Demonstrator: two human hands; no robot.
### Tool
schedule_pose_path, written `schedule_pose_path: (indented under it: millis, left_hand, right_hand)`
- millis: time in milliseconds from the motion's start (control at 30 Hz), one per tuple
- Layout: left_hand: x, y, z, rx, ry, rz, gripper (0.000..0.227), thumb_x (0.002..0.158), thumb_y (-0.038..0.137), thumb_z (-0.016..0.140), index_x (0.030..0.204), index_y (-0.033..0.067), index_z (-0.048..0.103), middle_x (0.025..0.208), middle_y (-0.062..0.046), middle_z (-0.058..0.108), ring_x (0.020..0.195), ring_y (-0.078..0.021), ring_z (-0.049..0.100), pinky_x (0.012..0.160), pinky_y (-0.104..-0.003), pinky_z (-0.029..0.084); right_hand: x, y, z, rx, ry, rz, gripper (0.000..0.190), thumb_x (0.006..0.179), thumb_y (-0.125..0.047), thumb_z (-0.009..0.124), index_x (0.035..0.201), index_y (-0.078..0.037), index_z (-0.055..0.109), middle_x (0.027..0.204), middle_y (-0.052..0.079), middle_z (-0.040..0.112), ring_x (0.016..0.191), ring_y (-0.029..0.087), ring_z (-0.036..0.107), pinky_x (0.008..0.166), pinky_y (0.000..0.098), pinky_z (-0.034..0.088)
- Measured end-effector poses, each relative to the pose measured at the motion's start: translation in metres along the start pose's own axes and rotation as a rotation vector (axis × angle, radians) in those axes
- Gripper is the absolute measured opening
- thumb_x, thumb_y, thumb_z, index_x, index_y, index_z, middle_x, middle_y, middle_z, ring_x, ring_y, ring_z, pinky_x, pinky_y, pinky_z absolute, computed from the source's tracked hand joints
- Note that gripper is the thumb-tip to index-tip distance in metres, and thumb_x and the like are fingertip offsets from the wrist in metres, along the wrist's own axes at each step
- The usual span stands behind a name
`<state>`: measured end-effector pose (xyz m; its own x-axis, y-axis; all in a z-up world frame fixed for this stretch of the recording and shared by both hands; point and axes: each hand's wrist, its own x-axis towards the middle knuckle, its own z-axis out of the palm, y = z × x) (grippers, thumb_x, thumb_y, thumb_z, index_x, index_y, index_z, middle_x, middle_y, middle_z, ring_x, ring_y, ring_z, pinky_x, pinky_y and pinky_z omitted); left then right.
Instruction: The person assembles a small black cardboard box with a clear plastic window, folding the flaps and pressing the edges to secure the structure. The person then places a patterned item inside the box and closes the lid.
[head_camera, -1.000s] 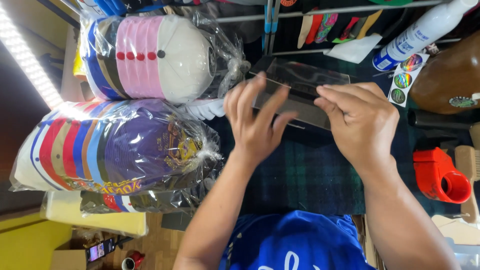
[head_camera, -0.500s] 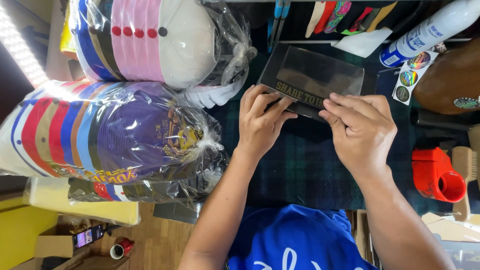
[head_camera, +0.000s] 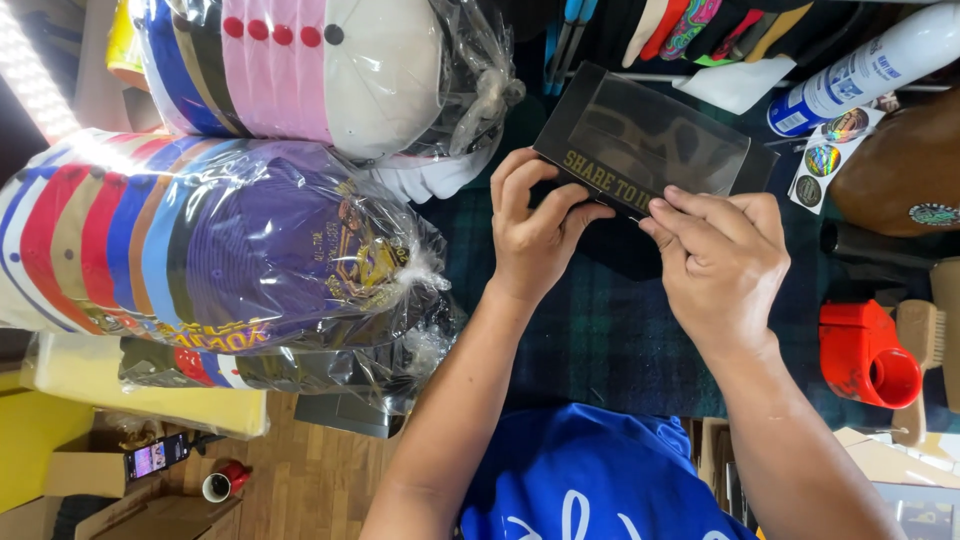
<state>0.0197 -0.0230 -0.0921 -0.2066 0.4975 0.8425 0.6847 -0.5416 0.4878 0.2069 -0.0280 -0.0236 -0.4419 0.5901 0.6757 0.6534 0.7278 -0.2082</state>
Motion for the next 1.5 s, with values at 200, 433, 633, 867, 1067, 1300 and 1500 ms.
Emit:
schedule_pose_path:
  millis: [200,433,633,867,1067,1300,1500]
  left_hand:
    - [-0.016,-0.008,0.009,-0.031,-0.013,-0.069,0.033,0.079,0.025,0.089,0.106,0.0157,0.074,0.106,-0.003,0.059,0.125,-0.0372,0.06,0.113,-0.05,0.048]
    - [-0.033,-0.013,0.013,-0.119,-0.06,-0.11,0.046,0.086,0.021,0.085,0.127,0.0162,0.064,0.118,-0.006,0.06,0.138,-0.0453,0.05,0.123,-0.06,0.034]
    - [-0.02,0.004,0.008,-0.098,-0.061,-0.149,0.029,0.1,0.025,0.069,0.129,0.0258,0.069,0.122,-0.003,0.052,0.143,-0.0412,0.048,0.125,-0.055,0.036]
    - [0.013,0.017,-0.001,0.103,-0.26,-0.126,0.019,0.089,0.01,0.077,0.103,0.0221,0.078,0.123,-0.01,0.043,0.127,-0.0406,0.045,0.112,-0.057,0.044]
    - [0.021,0.022,-0.003,0.062,-0.244,-0.22,0.013,0.083,0.014,0.083,0.092,0.0218,0.078,0.116,-0.005,0.049,0.115,-0.0322,0.051,0.095,-0.049,0.051]
    - [-0.012,0.0,-0.007,0.052,-0.257,0.063,0.028,0.095,0.012,0.073,0.121,0.0233,0.072,0.142,-0.014,0.05,0.139,-0.0408,0.047,0.121,-0.061,0.035]
    - [-0.025,-0.012,0.002,0.112,-0.112,0.169,0.024,0.091,0.021,0.081,0.114,0.0234,0.077,0.137,-0.012,0.058,0.135,-0.0397,0.054,0.118,-0.058,0.042]
  right_hand:
    - [-0.004,-0.001,0.01,-0.035,0.083,-0.032,0.003,0.096,-0.003,0.088,0.098,-0.004,0.086,0.094,0.011,0.076,0.093,0.028,0.061,0.081,0.0357,0.055]
    - [-0.007,-0.001,0.018,0.017,0.138,-0.005,0.01,0.093,-0.001,0.089,0.103,-0.002,0.086,0.103,0.01,0.077,0.095,0.028,0.062,0.082,0.0351,0.056]
    - [-0.004,0.002,0.021,0.02,0.181,-0.011,0.01,0.092,0.001,0.089,0.101,-0.002,0.086,0.098,0.01,0.077,0.093,0.03,0.064,0.078,0.0354,0.055]
    - [0.004,-0.007,0.019,-0.041,0.207,-0.022,0.007,0.092,0.007,0.087,0.097,0.002,0.084,0.097,0.014,0.076,0.087,0.031,0.063,0.074,0.0371,0.057]
    - [-0.001,0.0,0.025,-0.04,0.249,-0.003,0.01,0.09,0.006,0.088,0.095,-0.001,0.085,0.096,0.011,0.078,0.084,0.028,0.062,0.073,0.0352,0.056]
    - [-0.007,0.01,0.023,0.054,0.222,0.057,0.014,0.087,0.003,0.09,0.098,-0.005,0.085,0.097,0.007,0.078,0.085,0.029,0.063,0.073,0.0359,0.053]
    - [0.001,0.003,0.019,0.118,0.182,0.115,0.016,0.086,0.009,0.088,0.097,-0.002,0.086,0.096,0.012,0.078,0.087,0.031,0.062,0.07,0.0368,0.055]
